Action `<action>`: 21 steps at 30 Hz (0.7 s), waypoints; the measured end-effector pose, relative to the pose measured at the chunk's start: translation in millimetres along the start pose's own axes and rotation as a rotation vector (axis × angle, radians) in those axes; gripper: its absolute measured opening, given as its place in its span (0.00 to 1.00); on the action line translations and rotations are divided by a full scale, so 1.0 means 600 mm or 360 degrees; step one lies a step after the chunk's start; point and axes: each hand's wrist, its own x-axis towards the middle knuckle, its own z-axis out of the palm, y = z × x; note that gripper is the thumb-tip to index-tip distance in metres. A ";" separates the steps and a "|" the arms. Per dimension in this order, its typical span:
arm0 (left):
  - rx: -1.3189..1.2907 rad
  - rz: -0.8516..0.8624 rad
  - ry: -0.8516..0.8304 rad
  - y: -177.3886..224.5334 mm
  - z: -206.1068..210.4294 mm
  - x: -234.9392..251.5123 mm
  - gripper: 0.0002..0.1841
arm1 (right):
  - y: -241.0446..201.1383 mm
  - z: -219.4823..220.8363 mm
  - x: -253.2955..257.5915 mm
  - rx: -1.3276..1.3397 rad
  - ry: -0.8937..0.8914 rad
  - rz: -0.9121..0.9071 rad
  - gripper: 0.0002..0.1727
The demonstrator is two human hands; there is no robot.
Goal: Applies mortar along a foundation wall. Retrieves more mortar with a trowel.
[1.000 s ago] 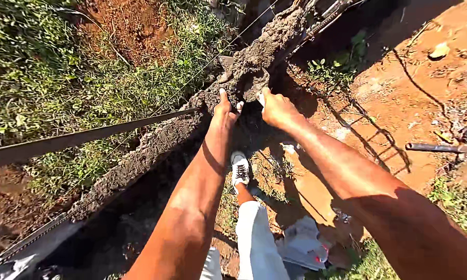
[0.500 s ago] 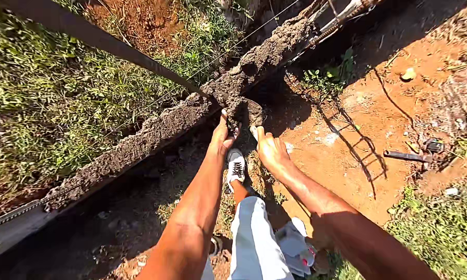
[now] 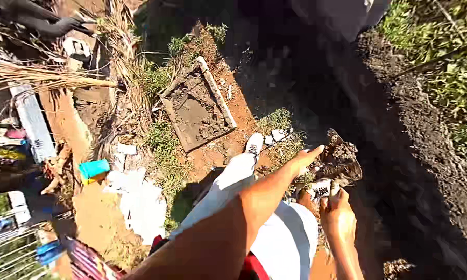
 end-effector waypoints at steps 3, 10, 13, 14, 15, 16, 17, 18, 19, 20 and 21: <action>-0.0469 0.0144 0.0141 0.052 -0.149 -0.017 0.27 | -0.144 0.008 0.041 -0.0263 -0.0164 -0.0333 0.36; -0.1343 0.0514 0.0421 0.087 -0.447 -0.060 0.24 | -0.445 0.093 0.088 -0.0787 -0.0444 -0.1083 0.37; -0.1642 0.0542 0.0544 0.086 -0.579 -0.092 0.27 | -0.559 0.179 0.083 -0.0946 -0.0494 -0.1463 0.36; -0.1761 0.0556 0.0611 0.084 -0.627 -0.092 0.28 | -0.595 0.218 0.086 -0.0986 -0.0522 -0.1564 0.36; -0.1879 0.0579 0.0683 0.076 -0.677 -0.085 0.29 | -0.629 0.263 0.095 -0.1048 -0.0564 -0.1619 0.36; -0.1955 0.0608 0.0731 0.061 -0.725 -0.074 0.32 | -0.664 0.312 0.108 -0.1151 -0.0623 -0.1610 0.36; -0.1948 0.0613 0.0792 0.039 -0.768 -0.058 0.35 | -0.698 0.363 0.126 -0.1269 -0.0686 -0.1558 0.36; -0.1844 0.0618 0.0835 0.002 -0.804 -0.042 0.39 | -0.729 0.417 0.148 -0.1351 -0.0740 -0.1480 0.33; -0.1627 0.0575 0.0913 -0.048 -0.826 -0.023 0.41 | -0.757 0.471 0.169 -0.1389 -0.0781 -0.1314 0.32; -0.1349 0.0522 0.1033 -0.106 -0.836 -0.006 0.40 | -0.782 0.521 0.197 -0.1344 -0.0817 -0.1140 0.31; -0.1111 0.0433 0.1168 -0.164 -0.837 0.002 0.36 | -0.797 0.568 0.228 -0.1224 -0.0835 -0.1002 0.32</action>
